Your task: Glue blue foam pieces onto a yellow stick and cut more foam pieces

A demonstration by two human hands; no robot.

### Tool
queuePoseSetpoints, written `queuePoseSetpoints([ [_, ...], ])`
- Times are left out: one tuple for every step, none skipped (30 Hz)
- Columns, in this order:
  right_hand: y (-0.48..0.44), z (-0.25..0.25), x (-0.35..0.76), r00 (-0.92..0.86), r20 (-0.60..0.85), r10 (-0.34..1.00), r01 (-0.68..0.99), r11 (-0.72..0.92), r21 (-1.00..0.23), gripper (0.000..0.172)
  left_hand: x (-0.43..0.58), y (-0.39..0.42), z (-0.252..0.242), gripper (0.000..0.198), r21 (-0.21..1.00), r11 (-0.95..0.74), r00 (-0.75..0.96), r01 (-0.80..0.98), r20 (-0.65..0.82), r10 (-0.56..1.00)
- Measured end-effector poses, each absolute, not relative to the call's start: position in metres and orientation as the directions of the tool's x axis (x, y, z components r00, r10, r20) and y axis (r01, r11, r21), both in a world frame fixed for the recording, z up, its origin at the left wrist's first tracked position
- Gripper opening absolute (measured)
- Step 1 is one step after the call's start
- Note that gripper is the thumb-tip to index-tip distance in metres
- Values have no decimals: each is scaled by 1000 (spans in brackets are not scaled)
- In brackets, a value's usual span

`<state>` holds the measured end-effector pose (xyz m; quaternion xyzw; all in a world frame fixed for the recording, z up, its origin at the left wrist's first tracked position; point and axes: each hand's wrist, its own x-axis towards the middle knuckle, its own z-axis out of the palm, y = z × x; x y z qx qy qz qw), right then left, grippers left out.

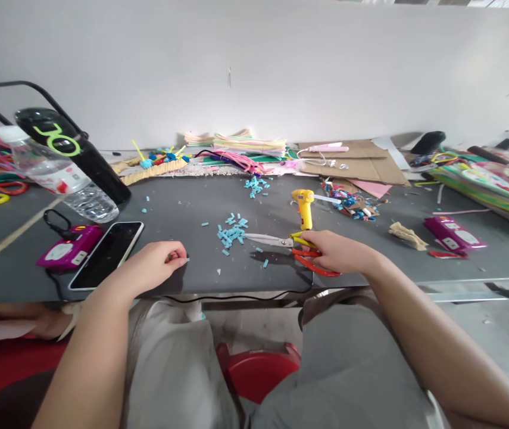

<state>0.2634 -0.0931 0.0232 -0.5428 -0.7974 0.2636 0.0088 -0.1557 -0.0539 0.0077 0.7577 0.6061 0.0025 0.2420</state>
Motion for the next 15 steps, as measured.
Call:
queuePoseSetpoints([
  [-93,23,262,-414,-256,874,856,278,-436,19,-153,-53,7,25,364,-163,276,917,-285,918],
  [-93,23,261,-415,-234,879,850,283,-445,18,-150,-52,6,23,359,-184,291,915,-270,918],
  [-92,22,258,-417,-206,885,838,287,-463,16,-146,-50,6,22,360,-212,311,909,-244,918],
  [-90,22,254,-421,-173,890,819,291,-495,15,-141,-48,5,22,365,-245,335,898,-205,920],
  [-86,21,248,-422,-136,896,791,291,-537,14,-134,-45,5,22,378,-288,367,880,-157,917],
  [-82,21,241,-415,-95,905,759,287,-585,13,-126,-42,5,22,389,-331,393,860,-92,915],
  [-77,20,233,-400,-56,915,722,277,-634,14,-118,-39,4,24,391,-365,410,845,-36,911],
  [-71,19,224,-370,-17,929,688,261,-677,15,-109,-36,4,26,385,-394,423,834,9,906],
  [-66,17,216,-337,19,941,654,249,-714,16,-101,-34,4,28,379,-420,438,825,42,898],
  [-61,16,209,-320,39,947,625,242,-742,18,-95,-32,4,29,378,-431,438,819,74,896],
  [-57,14,203,-309,54,950,602,238,-762,20,-89,-32,4,31,387,-433,427,814,106,898],
  [-55,13,199,-299,62,952,582,233,-779,21,-86,-34,4,33,408,-432,416,805,132,900],
  [-54,11,198,-292,63,954,565,226,-794,22,-84,-37,4,33,439,-437,414,785,151,897],
  [-55,10,198,-284,60,957,547,213,-809,23,-82,-42,5,33,476,-449,428,756,159,890],
  [-57,9,200,-280,49,959,526,196,-828,23,-82,-48,6,32,513,-468,461,720,151,875],
])
